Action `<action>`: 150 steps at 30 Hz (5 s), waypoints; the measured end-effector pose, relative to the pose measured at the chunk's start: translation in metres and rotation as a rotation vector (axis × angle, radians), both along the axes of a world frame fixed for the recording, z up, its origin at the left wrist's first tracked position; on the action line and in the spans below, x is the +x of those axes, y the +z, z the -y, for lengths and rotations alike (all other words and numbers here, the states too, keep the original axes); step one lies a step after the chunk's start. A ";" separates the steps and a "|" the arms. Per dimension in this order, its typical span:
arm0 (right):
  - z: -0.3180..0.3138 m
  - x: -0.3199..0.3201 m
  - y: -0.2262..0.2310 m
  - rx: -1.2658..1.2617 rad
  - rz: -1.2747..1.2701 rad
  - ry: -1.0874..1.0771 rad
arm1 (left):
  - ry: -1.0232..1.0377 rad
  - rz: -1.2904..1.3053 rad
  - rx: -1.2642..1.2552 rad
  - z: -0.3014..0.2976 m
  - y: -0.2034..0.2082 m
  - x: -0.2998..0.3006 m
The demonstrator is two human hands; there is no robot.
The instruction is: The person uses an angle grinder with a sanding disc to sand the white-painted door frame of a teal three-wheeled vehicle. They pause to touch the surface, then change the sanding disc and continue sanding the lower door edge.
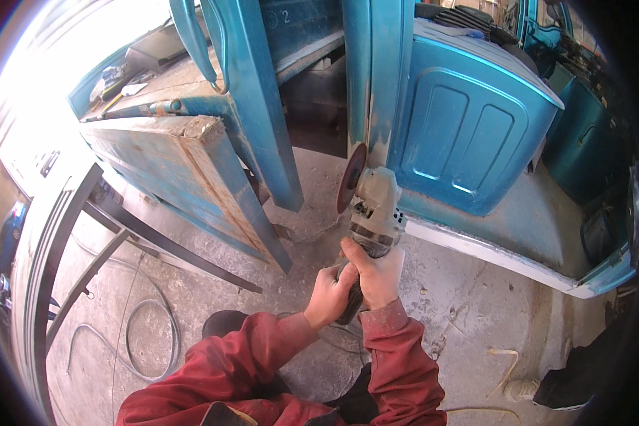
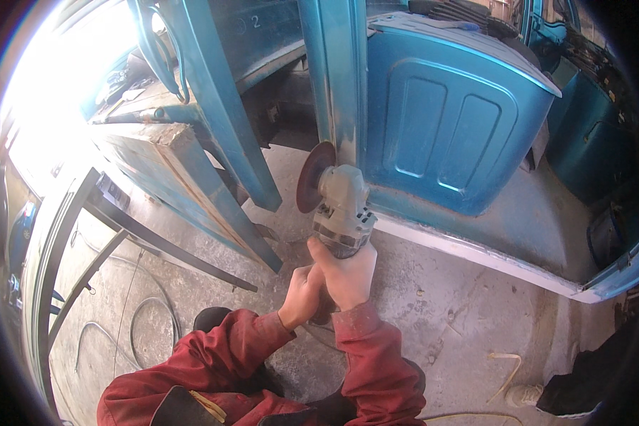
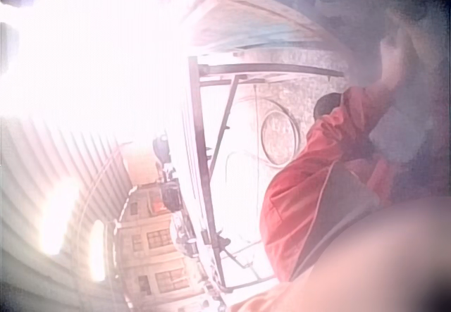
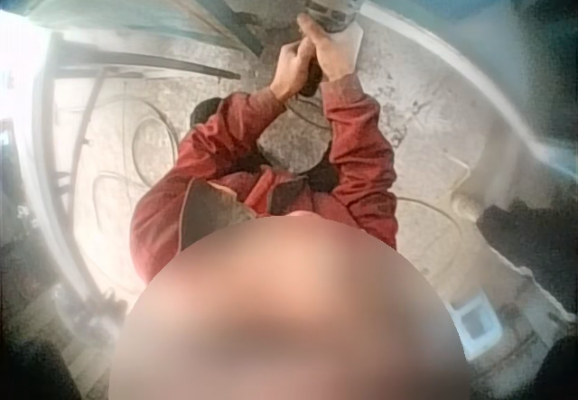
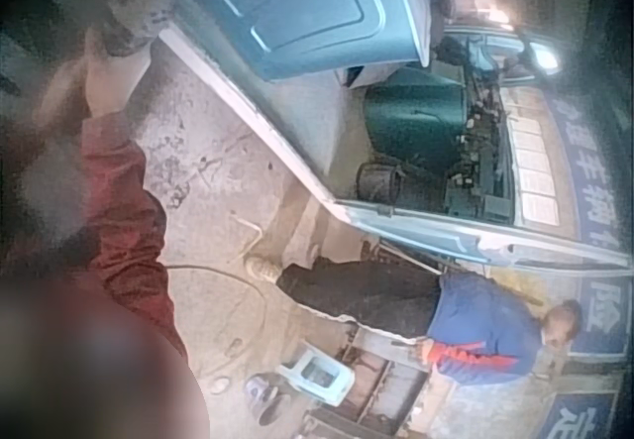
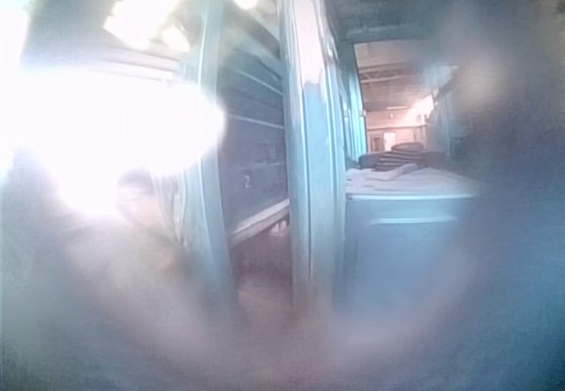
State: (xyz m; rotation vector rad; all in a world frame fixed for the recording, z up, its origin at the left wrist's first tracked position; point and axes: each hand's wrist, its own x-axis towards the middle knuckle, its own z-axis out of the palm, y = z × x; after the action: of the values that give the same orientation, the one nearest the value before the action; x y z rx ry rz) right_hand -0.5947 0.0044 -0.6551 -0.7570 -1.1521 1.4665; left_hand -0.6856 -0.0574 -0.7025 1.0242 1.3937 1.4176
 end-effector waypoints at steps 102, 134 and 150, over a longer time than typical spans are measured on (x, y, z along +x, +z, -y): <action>0.134 0.067 -0.153 -1.051 0.038 -0.278 | -1.016 -1.148 0.338 0.139 -0.083 -0.015; 0.118 0.085 -0.205 -1.219 -0.038 -0.233 | -1.350 -1.065 0.276 0.103 -0.084 -0.011; 0.119 0.079 -0.186 -1.146 0.053 -0.242 | -1.156 -0.989 0.344 0.114 -0.099 -0.006</action>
State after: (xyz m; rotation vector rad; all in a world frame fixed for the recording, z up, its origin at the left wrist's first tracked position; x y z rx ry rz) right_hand -0.5153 -0.1144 -0.8408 -1.6323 -0.1236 1.8427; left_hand -0.6915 -0.1712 -0.8014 2.4146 0.7732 0.2151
